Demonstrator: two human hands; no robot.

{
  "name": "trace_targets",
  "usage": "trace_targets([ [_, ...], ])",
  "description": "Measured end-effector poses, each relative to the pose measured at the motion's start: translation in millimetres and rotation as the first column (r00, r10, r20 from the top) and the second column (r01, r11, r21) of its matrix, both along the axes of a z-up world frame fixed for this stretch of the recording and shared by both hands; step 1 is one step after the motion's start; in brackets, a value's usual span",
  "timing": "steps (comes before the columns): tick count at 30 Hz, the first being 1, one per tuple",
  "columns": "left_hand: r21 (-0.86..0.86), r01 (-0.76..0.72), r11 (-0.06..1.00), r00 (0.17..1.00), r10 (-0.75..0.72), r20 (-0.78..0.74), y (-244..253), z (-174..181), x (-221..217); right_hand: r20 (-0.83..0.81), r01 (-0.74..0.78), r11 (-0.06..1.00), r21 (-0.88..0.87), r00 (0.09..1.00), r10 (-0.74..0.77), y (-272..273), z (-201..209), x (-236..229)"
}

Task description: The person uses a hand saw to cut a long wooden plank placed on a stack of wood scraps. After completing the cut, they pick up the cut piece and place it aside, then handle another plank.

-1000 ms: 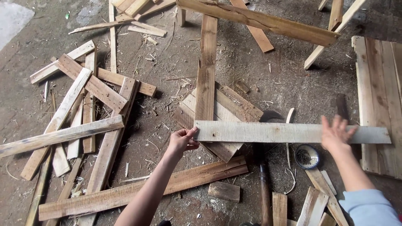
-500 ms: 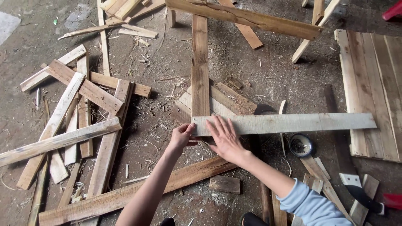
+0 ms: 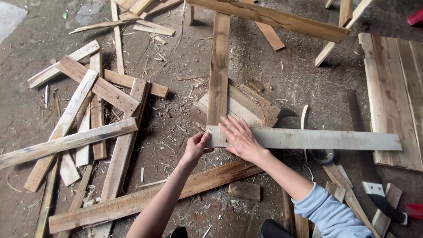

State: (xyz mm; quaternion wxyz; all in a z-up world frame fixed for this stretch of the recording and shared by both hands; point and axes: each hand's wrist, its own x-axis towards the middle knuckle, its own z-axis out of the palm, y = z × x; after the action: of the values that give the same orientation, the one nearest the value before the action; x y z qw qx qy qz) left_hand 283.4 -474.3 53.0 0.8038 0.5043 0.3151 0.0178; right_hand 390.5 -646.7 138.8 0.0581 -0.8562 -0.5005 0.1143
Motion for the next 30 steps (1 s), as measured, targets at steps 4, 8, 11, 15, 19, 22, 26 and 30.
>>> trace_targets([
  [4,-0.024,0.008,1.000,1.000,-0.008,-0.015,-0.4,-2.2,-4.7,-0.037,-0.021,0.997,-0.076,0.999,0.018,3.4,-12.1,4.7],
  [8,0.062,0.040,0.997,0.999,-0.038,-0.029,-2.0,-26.6,-1.3,-0.081,-0.033,0.992,-0.124,0.996,0.023,9.3,6.1,-1.3],
  [11,0.182,0.044,0.982,0.999,-0.040,-0.030,-1.8,-9.6,-4.8,-0.110,-0.012,0.987,-0.163,0.994,-0.006,11.0,11.7,-3.0],
  [15,0.485,0.208,0.850,0.977,-0.151,-0.153,9.4,38.4,-55.5,-0.131,0.006,0.984,-0.177,0.991,-0.030,7.1,21.2,-6.7],
  [19,0.836,0.456,0.304,0.845,-0.442,-0.300,22.9,1.9,-168.3,-0.030,-0.005,0.990,-0.139,1.000,0.000,1.8,-13.9,3.4],
  [22,0.790,0.098,-0.605,0.911,-0.265,-0.316,31.8,-60.1,-227.1,-0.031,-0.030,0.985,-0.168,0.999,0.025,5.0,-12.0,-0.4],
  [26,0.834,0.533,-0.145,0.785,-0.282,-0.551,42.1,-39.5,-217.4,-0.082,0.002,0.965,-0.263,0.996,-0.025,12.0,2.2,-3.3],
  [30,0.824,0.521,-0.225,0.771,-0.289,-0.567,55.2,-35.1,-229.8,-0.127,0.011,0.965,-0.260,0.991,-0.046,12.0,5.3,-3.4],
])
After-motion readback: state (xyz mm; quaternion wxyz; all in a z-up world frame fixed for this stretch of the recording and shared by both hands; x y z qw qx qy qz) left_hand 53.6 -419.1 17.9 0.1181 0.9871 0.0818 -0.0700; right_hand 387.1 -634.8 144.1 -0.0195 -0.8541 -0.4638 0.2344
